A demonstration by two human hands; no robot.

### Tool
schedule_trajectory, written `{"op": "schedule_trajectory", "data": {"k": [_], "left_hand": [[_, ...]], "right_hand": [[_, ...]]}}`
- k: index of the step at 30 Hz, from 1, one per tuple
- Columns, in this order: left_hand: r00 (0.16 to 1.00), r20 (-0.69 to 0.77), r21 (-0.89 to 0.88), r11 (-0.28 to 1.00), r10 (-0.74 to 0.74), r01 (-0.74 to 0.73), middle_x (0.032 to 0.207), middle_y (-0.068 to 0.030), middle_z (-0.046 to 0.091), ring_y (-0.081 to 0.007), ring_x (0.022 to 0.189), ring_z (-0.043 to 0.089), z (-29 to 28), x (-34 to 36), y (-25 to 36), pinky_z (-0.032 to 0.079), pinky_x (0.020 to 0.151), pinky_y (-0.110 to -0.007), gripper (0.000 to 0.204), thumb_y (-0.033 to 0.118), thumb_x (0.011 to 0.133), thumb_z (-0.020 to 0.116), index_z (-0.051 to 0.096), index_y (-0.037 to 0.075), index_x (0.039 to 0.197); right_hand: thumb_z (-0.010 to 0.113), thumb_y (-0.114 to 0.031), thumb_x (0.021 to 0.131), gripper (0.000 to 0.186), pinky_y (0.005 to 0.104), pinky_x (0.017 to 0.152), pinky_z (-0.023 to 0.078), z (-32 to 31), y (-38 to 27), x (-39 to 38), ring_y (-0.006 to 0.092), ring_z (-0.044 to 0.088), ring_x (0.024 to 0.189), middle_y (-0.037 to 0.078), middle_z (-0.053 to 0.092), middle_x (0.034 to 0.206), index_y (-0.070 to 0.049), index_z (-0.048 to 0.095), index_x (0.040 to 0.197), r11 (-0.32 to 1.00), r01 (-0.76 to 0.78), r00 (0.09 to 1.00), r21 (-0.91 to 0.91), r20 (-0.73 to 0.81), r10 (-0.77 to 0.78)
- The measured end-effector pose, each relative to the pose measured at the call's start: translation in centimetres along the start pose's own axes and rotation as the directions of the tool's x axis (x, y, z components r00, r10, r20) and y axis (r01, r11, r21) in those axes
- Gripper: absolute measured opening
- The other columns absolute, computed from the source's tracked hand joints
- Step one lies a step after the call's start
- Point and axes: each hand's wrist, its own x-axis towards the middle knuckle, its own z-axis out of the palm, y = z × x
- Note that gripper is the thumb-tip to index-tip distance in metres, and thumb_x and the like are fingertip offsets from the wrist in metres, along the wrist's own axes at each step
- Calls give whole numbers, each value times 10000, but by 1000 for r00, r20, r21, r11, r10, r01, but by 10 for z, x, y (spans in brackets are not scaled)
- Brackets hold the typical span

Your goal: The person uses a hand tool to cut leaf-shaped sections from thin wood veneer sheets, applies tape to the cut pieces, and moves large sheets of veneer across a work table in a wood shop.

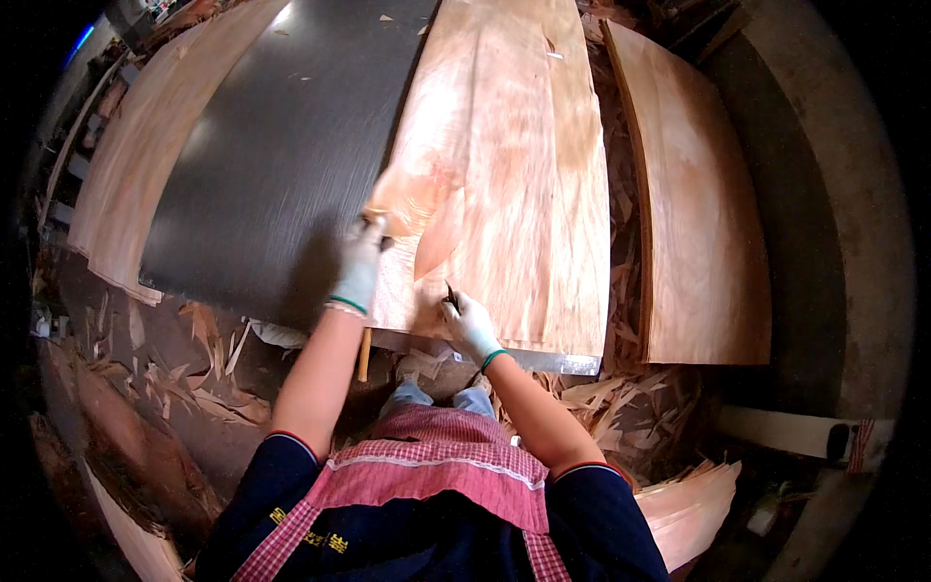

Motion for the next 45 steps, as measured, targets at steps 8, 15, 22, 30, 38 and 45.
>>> {"op": "schedule_trajectory", "data": {"k": [8, 15, 22, 30, 38, 45], "left_hand": [[843, 264, 964, -156, 468, -215, 1042, -221, 644, -421, 992, 596, -271, -45, 64, 462, 878, -476, 374, 242, 887, 604, 580, -9, 1163], [941, -321, 725, 612, -106, 317, 783, -159, 680, -207, 717, 682, -299, -136, 32, 509, 641, -342, 276, 187, 915, 569, 659, -44, 1037], [990, -65, 997, 57, 124, 58, 1056, -199, 655, -359, 1003, 614, -302, -142, 24, 478, 876, -428, 348, 245, 803, 700, 664, 18, 1064], [990, 50, 926, 364, 134, -96, 1101, -210, 636, -361, 1060, 594, -221, -150, 52, 462, 917, -425, 283, 150, 892, 604, 619, -38, 1103], [914, 406, 785, 510, 6, -352, 1088, -194, 644, -324, 1043, 612, -119, -162, 52, 464, 924, -379, 287, 188, 927, 581, 623, -21, 1118], [578, 670, 509, 855, -466, 100, 1133, -53, 640, -143, 1022, 596, -31, -173, 5, 476, 905, -293, 323, 217, 979, 546, 595, 16, 1226]], "right_hand": [[585, -143, 927, 302, 323, 717, 518, -75, 25, -43, 183, 636, 787, 112, 657, 871, -47, 631, 1210, 996, -58, 993, 62, -102, 64], [665, -214, 856, 305, 409, 851, 531, -29, -35, -69, 319, 605, 1061, 122, 603, 1143, -94, 641, 1136, 816, 458, 874, -352, 345, -342], [616, -198, 840, 197, 448, 769, 526, -18, -33, -50, 324, 629, 965, 111, 631, 1006, -115, 622, 1019, 494, 580, 773, -648, 628, -85], [651, -167, 794, 407, 458, 895, 503, -35, -5, -92, 372, 605, 1040, 153, 568, 1169, -141, 593, 1196, 753, 532, 686, -388, 719, -113], [639, -176, 940, 166, 248, 641, 452, -42, -7, -137, 72, 534, 716, -23, 577, 791, -27, 609, 1007, 903, -180, 925, 390, 381, 21], [633, -156, 909, 118, 215, 539, 345, -77, -22, -144, 44, 443, 582, -44, 514, 673, -69, 617, 831, 638, -410, 897, 652, 416, 151]]}}
